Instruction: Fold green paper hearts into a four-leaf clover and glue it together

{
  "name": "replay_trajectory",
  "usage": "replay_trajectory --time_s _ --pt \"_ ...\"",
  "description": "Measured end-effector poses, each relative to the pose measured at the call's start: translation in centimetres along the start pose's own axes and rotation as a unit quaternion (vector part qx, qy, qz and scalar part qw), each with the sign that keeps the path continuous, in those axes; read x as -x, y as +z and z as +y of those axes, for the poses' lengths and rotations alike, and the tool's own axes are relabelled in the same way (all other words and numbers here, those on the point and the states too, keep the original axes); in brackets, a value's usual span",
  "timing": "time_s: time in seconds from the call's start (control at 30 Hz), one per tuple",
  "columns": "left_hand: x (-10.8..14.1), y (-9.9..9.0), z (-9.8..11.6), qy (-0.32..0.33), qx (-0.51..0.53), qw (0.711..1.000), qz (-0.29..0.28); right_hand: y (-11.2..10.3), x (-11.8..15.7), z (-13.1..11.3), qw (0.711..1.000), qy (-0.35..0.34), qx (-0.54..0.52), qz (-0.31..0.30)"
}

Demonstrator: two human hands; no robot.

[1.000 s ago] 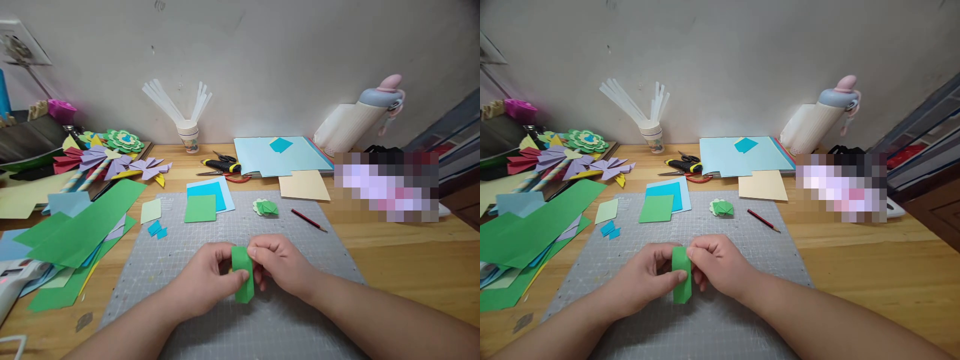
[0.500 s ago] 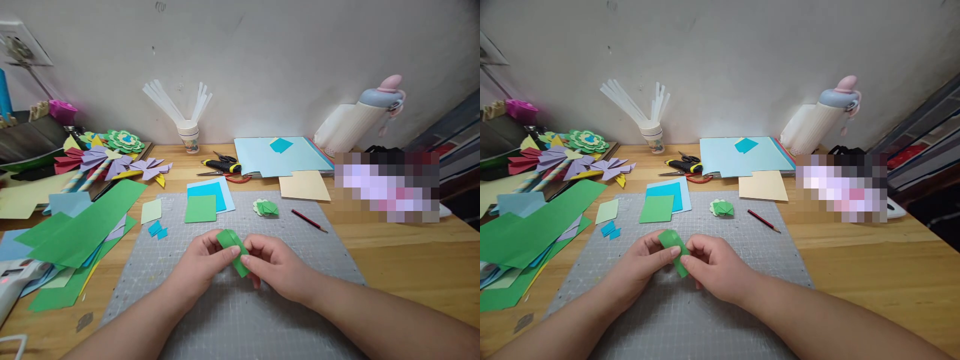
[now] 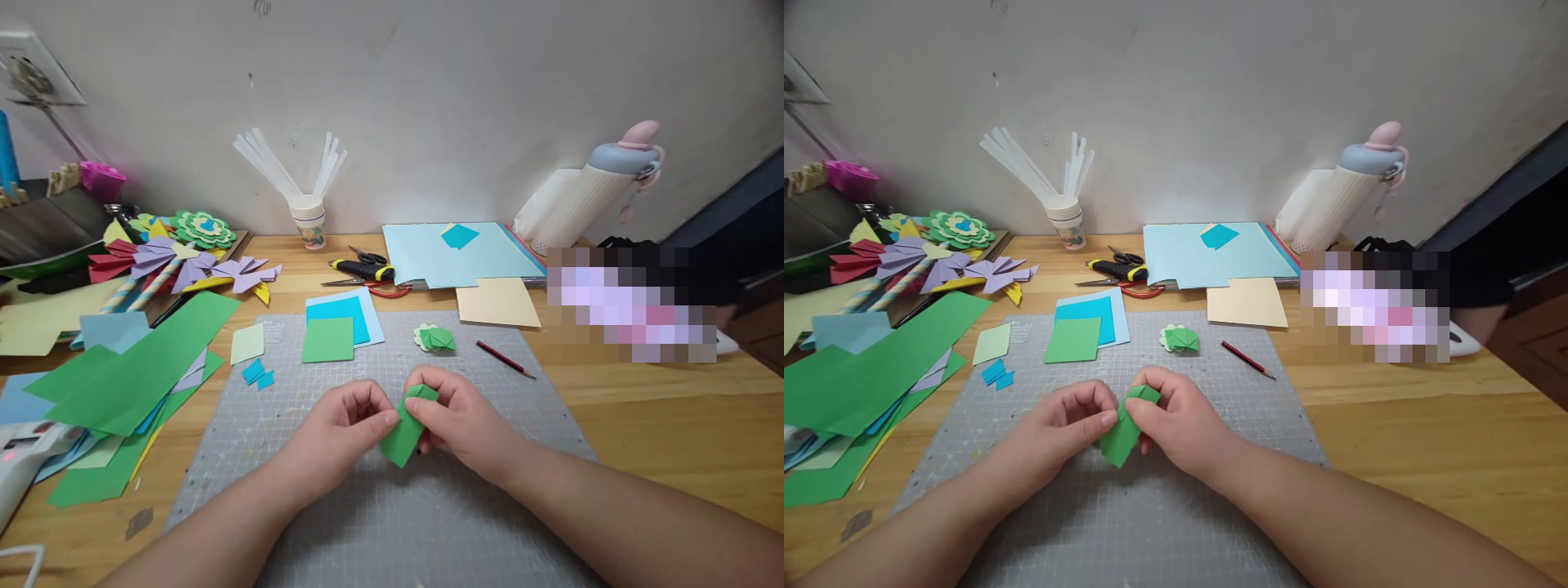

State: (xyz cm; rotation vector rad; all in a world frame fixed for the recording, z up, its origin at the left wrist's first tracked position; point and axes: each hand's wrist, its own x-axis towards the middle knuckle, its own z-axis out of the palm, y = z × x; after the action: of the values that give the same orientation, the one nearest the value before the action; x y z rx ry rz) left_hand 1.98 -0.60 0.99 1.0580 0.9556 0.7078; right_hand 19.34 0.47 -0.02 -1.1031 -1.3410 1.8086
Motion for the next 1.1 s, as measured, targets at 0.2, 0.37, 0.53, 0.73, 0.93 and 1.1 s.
replay_trajectory --time_s 0.2,0.37,0.53,0.73,0.93,1.1 --pt "0.00 0.01 -0.18 -0.001 0.015 1.000 -0.001 0.19 -0.02 0.14 0.998 0.015 -0.059 -0.014" --pt "-0.04 -0.39 0.01 0.002 0.008 0.999 0.041 0.21 -0.04 0.14 0.998 0.014 -0.044 -0.035" --pt "-0.07 -0.53 0.23 -0.005 0.018 0.999 0.026 0.23 0.05 -0.11 0.999 0.013 -0.043 -0.017" --pt "-0.08 -0.59 0.09 -0.012 0.006 0.999 0.029 0.21 0.10 0.28 0.999 -0.008 -0.023 -0.022" --pt "0.00 -0.31 -0.23 0.021 -0.072 0.995 0.061 0.49 0.11 0.70 0.999 -0.022 -0.015 -0.036" --pt "0.32 -0.07 -0.34 0.173 -0.270 0.938 0.128 0.26 0.18 0.69 0.994 -0.086 0.057 -0.019"
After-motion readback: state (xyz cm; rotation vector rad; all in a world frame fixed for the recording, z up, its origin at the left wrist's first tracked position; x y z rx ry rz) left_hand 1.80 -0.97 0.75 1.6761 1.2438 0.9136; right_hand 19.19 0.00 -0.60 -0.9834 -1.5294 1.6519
